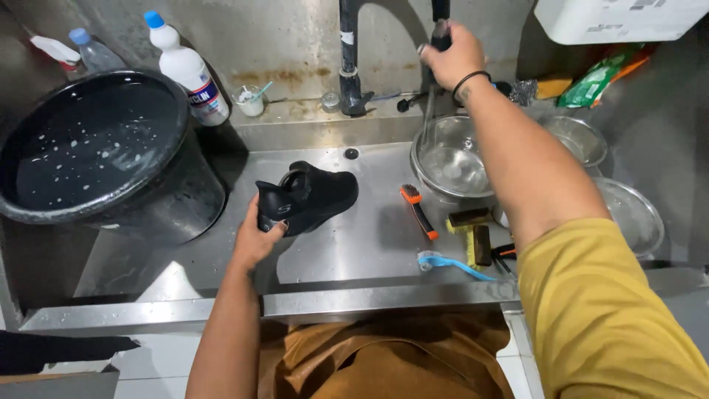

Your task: Cleaning a black shoe in a sink by scrubbing the sole and upper with various brushes and a sponge.

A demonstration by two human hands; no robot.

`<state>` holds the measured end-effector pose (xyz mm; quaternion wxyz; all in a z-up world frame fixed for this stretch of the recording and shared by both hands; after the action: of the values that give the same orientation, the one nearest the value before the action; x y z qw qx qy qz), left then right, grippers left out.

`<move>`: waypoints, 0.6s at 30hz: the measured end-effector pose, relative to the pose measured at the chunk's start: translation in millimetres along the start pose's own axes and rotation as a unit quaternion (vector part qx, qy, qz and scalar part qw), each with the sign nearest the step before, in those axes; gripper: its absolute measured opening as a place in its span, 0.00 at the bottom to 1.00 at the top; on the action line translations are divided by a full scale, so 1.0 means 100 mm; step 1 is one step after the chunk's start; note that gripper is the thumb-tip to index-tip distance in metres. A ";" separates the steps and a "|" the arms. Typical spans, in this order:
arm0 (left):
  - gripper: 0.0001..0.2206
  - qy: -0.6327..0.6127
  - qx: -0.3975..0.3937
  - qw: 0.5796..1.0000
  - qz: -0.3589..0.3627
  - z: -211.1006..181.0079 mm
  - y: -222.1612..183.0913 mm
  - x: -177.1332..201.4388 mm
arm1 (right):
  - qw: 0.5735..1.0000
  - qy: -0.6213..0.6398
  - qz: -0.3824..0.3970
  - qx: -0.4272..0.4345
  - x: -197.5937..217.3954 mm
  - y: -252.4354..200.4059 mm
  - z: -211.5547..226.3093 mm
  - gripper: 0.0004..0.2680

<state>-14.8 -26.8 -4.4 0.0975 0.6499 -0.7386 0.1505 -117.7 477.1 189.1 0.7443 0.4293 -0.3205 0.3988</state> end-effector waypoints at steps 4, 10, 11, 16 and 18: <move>0.44 0.052 0.015 0.997 0.048 0.11 0.11 -0.12 | 0.994 -0.011 -0.110 0.005 0.18 0.13 -0.05 0.14; 0.41 0.104 0.073 0.980 0.153 -0.08 -0.04 -0.40 | 0.989 -0.114 -0.074 0.058 0.09 0.21 -0.29 0.17; 0.39 0.114 0.073 0.976 0.169 -0.11 -0.06 -0.44 | 0.989 -0.119 -0.060 0.068 0.09 0.20 -0.32 0.18; 0.39 0.117 0.105 0.971 0.181 0.01 -0.04 -0.47 | 0.991 -0.087 0.003 0.098 -0.18 0.34 -0.52 0.08; 0.39 0.122 0.123 0.967 0.185 0.08 -0.01 -0.48 | 0.989 -0.054 0.034 0.135 -0.18 0.32 -0.46 0.08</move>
<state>-7.1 15.4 -27.9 0.0764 0.4859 -0.8042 0.3336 -148.5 522.7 166.9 0.6472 0.5358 -0.3174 0.4398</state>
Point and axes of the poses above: each hand's wrist, its own y-axis towards the middle knuckle, its own x-axis out of the back of the hand, z = x × y, the point moved 10 cm from there along y, towards the middle knuckle, and after that the axes turned 14 degrees about -y, right-handed, at the moved point
